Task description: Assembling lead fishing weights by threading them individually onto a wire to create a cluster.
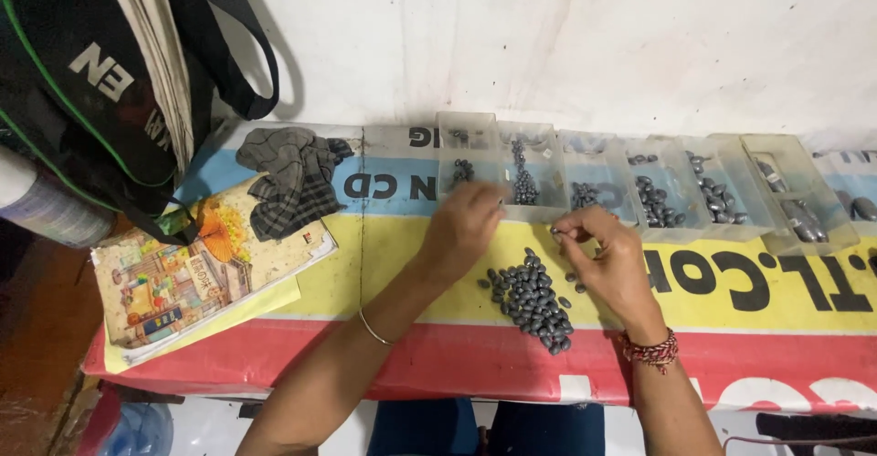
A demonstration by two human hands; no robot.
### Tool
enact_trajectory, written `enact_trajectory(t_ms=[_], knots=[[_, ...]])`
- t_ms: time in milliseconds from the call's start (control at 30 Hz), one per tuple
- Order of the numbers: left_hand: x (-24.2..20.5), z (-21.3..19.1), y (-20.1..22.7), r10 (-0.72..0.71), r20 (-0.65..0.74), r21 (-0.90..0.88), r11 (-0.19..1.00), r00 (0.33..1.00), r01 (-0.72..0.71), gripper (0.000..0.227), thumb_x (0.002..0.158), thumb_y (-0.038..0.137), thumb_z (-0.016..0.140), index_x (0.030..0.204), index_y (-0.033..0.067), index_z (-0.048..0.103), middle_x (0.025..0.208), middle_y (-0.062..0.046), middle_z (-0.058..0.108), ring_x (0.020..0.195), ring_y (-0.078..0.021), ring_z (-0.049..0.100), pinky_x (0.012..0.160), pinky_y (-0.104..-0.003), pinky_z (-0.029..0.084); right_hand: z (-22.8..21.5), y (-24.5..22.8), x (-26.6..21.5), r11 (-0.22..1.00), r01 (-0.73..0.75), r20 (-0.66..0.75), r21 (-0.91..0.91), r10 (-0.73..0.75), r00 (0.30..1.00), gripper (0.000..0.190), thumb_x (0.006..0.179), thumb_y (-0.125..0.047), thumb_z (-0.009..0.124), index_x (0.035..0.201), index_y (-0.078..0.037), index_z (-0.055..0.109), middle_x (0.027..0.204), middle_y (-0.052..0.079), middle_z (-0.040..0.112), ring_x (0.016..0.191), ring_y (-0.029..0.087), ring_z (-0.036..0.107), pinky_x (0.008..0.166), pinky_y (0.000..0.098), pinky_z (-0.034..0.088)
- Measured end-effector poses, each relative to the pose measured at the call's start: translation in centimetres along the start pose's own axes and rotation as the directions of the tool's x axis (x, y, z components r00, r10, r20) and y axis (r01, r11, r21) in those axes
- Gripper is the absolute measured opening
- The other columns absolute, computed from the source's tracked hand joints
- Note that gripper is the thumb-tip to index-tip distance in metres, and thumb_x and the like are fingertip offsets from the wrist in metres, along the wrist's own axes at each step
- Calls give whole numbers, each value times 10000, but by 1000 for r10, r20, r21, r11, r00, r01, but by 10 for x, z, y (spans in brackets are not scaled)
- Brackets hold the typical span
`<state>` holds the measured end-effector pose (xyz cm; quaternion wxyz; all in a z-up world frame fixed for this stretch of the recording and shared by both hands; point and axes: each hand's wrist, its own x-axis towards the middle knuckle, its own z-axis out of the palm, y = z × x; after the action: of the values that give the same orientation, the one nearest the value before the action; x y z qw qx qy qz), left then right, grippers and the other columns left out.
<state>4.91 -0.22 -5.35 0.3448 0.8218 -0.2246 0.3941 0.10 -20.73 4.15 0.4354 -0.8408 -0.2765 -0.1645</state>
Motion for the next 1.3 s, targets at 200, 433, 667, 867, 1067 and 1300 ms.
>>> enact_trajectory(t_ms=[200, 433, 667, 867, 1067, 1300], knots=[[-30, 38, 16, 183, 263, -18, 983, 947, -185, 27, 932, 95, 667, 921, 96, 692, 880, -58, 569, 803, -262, 638, 714, -339, 542, -1, 16, 2, 994, -79, 88, -78, 86, 992, 179, 781, 59, 766, 951, 4, 757, 730, 176, 713, 724, 345, 713, 704, 434, 571], [-36, 49, -7, 90, 337, -142, 989, 937, -44, 78, 927, 178, 626, 933, 101, 621, 889, -87, 530, 827, -344, 630, 730, -439, 555, -3, 17, 6, 993, -81, 126, -87, 92, 988, 144, 799, 54, 761, 933, 4, 747, 720, 171, 703, 713, 334, 709, 697, 424, 572], [-6, -5, 9, -218, 319, -299, 900, 922, 317, 173, 852, 98, 763, 971, 131, 643, 851, -52, 667, 853, -321, 738, 709, -380, 603, 3, 2, 5, 987, -159, 182, 38, 149, 972, 181, 785, 25, 778, 961, -15, 769, 739, 146, 724, 721, 250, 689, 709, 410, 573], [6, -26, 41, -256, 272, -453, 817, 928, 358, 164, 866, 40, 771, 1001, 97, 696, 850, -103, 728, 847, -316, 759, 712, -359, 627, 12, 5, 1, 978, -162, 140, 132, 143, 980, 185, 804, 12, 786, 981, -43, 789, 770, 107, 750, 754, 193, 694, 742, 358, 571], [7, -27, 44, -187, 215, -458, 848, 958, 268, 165, 857, 4, 781, 985, 67, 699, 829, -112, 701, 810, -294, 745, 672, -355, 631, 13, 3, 0, 956, -138, 86, 257, 120, 989, 173, 812, 47, 784, 979, -1, 780, 776, 118, 734, 774, 156, 657, 762, 349, 577], [5, -30, 44, -120, 187, -427, 884, 975, 190, 176, 840, -3, 787, 958, 70, 679, 809, -96, 670, 775, -262, 722, 654, -347, 622, 13, 4, 0, 952, -101, 47, 289, 91, 995, 165, 818, 62, 785, 979, 35, 762, 796, 132, 722, 788, 159, 660, 775, 347, 577]])
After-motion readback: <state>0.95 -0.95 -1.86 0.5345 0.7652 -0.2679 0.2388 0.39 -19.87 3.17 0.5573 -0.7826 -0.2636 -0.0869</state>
